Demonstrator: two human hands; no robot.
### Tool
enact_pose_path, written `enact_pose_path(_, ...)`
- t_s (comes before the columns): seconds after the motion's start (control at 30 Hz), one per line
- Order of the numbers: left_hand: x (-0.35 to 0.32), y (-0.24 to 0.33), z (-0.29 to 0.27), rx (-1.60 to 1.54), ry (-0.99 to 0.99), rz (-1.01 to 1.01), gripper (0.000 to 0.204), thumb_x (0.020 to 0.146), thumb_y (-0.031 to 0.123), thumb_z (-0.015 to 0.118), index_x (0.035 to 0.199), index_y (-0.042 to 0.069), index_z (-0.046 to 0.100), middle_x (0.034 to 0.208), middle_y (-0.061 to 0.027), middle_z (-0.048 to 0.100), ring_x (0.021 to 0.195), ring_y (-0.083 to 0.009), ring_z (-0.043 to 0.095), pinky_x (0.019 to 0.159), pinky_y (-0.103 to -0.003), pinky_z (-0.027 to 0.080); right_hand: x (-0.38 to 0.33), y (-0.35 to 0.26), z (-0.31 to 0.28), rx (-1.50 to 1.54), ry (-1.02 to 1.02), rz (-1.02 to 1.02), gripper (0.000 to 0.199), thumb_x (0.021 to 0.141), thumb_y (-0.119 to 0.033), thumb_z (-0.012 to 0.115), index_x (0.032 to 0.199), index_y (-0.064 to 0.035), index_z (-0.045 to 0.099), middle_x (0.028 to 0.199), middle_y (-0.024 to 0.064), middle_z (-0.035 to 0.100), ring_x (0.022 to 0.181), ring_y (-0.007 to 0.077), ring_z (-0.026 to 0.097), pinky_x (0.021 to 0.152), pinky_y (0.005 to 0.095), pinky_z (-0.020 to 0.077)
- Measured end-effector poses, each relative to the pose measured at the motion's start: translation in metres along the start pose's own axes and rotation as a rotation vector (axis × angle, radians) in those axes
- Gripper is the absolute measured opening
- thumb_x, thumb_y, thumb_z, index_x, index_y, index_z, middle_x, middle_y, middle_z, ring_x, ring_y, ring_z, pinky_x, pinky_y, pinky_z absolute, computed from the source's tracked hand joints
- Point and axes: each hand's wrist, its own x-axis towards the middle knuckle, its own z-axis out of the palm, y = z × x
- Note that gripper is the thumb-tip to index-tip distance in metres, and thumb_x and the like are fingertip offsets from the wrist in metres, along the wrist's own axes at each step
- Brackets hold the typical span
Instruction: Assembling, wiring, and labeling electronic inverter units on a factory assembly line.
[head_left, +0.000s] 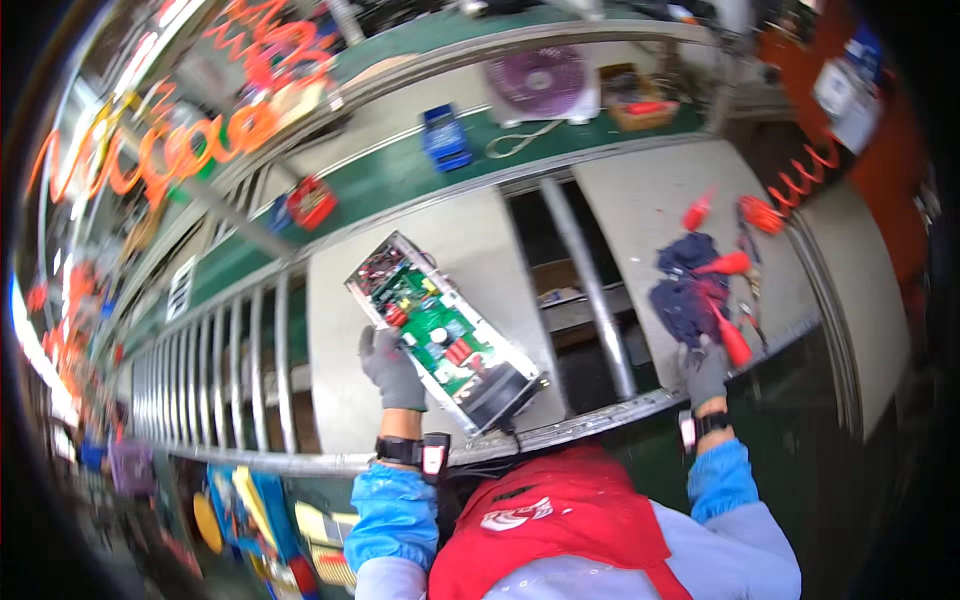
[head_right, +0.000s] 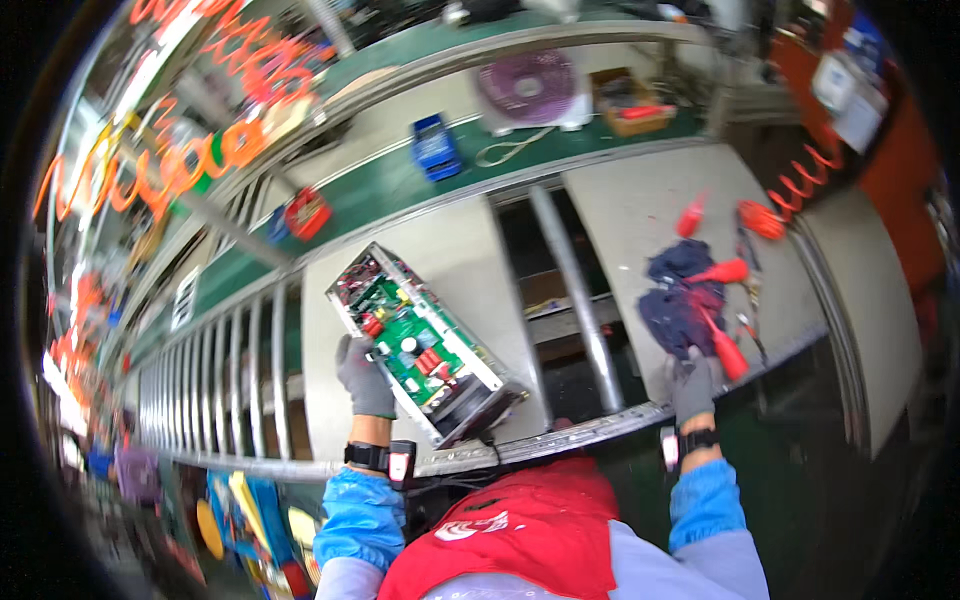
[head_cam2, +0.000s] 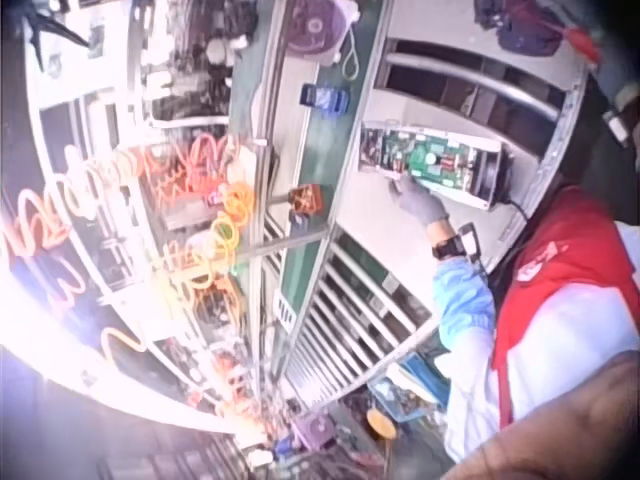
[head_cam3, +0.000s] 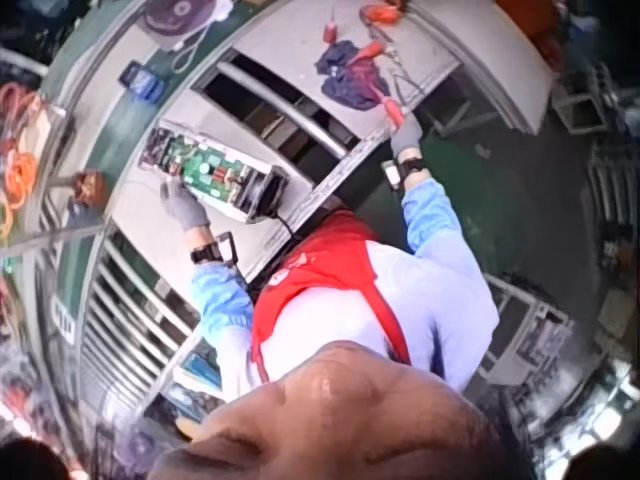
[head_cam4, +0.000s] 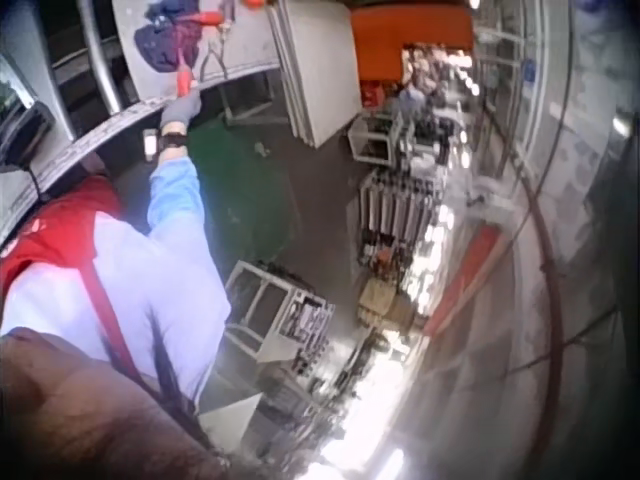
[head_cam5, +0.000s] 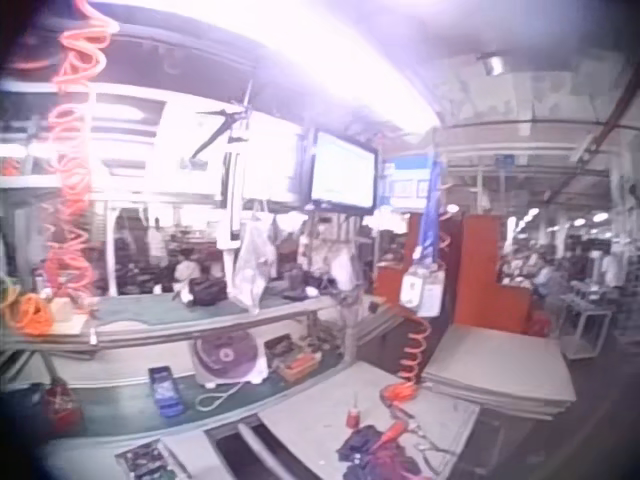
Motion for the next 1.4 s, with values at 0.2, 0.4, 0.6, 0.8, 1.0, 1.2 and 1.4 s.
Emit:
enact_pose_path(0.2, -0.08, 0.034, -0.024, 0.121, 0.366, -0.051, 0.002, 0.08, 0.008, 0.057, 0.081, 0.009, 0.058, 0.075, -0.0001, 0.055, 0.067, -0.0127, 0.054, 0.065, -0.027, 0.046, -0.082, 0.078, 0.055, -1.006, -1.069, 0.407, 0.047, 0.097, -0.044, 0.057, 0.107, 0.0021, 0.058, 0.099, 0.0168, 0.066, 0.083, 0.022, 0.066, 0.074, 0.0344, 0.0562)
enact_pose_path(0.4, -0.123, 0.018, -0.024, 0.143, 0.434, -0.046, 0.024, 0.085, 0.014, 0.059, 0.108, 0.006, 0.058, 0.084, -0.0043, 0.062, 0.072, -0.0164, 0.06, 0.061, -0.031, 0.048, -0.071, 0.131, 0.085, -1.166, -1.299, -0.236, 0.052, 0.095, -0.051, 0.06, 0.098, 0.0007, 0.061, 0.08, 0.0035, 0.058, 0.071, 0.0094, 0.054, 0.06, 0.0281, 0.0461)
enact_pose_path(0.6, -0.117, 0.027, 0.009, 0.116, 0.716, 0.005, 0.073, 0.085, 0.011, 0.061, 0.147, -0.005, 0.027, 0.115, -0.0176, 0.06, 0.096, -0.0217, 0.06, 0.083, -0.031, 0.049, -0.082, 0.13, 0.135, -1.153, -1.354, 0.042, 0.05, 0.094, -0.055, 0.059, 0.093, -0.0044, 0.056, 0.07, -0.0005, 0.054, 0.059, 0.0068, 0.05, 0.053, 0.0244, 0.0404)
enact_pose_path(0.8, -0.128, 0.055, 0.004, 0.26, 0.611, -0.049, 0.066, 0.091, 0.015, 0.062, 0.146, -0.002, 0.029, 0.099, -0.0089, 0.059, 0.075, -0.0148, 0.058, 0.063, -0.029, 0.05, -0.055, 0.154, 0.116, -1.107, -1.379, 0.058, 0.04, 0.102, -0.042, 0.05, 0.102, -0.0029, 0.058, 0.081, -0.0021, 0.054, 0.071, 0.0085, 0.049, 0.064, 0.0261, 0.0407)
enact_pose_path(1.0, -0.141, 0.079, -0.17, 0.778, 0.369, -0.047, 0.034, 0.087, 0.022, 0.061, 0.113, 0.002, 0.066, 0.094, -0.0147, 0.069, 0.081, -0.0245, 0.067, 0.077, -0.034, 0.053, -0.076, 0.14, 0.083, -1.336, -1.104, 0.256, 0.021, 0.099, -0.028, 0.054, 0.093, -0.0083, 0.059, 0.071, -0.0006, 0.056, 0.056, 0.0077, 0.049, 0.05, 0.0225, 0.0369)
enact_pose_path(1.2, -0.179, 0.165, -0.423, 1.433, 0.743, -0.263, 0.033, 0.079, 0.034, 0.063, 0.099, 0.01, 0.074, 0.103, -0.0177, 0.071, 0.099, -0.0365, 0.067, 0.089, -0.042, 0.052, -0.086, 0.141, 0.021, -1.47, -0.945, 0.321, 0.014, 0.096, -0.02, 0.054, 0.091, -0.0071, 0.056, 0.071, 0.0027, 0.057, 0.052, 0.0092, 0.05, 0.048, 0.0231, 0.0418)
enact_pose_path(1.4, -0.173, 0.229, -0.486, 1.651, 0.615, -0.496, 0.021, 0.085, 0.032, 0.064, 0.097, 0.021, 0.076, 0.104, -0.0111, 0.072, 0.099, -0.0323, 0.068, 0.086, -0.043, 0.054, -0.182, 0.176, -0.028, -1.4, -0.883, 0.268, 0.013, 0.096, -0.019, 0.055, 0.093, -0.0062, 0.053, 0.074, 0.0047, 0.057, 0.059, 0.0099, 0.054, 0.051, 0.0227, 0.045)
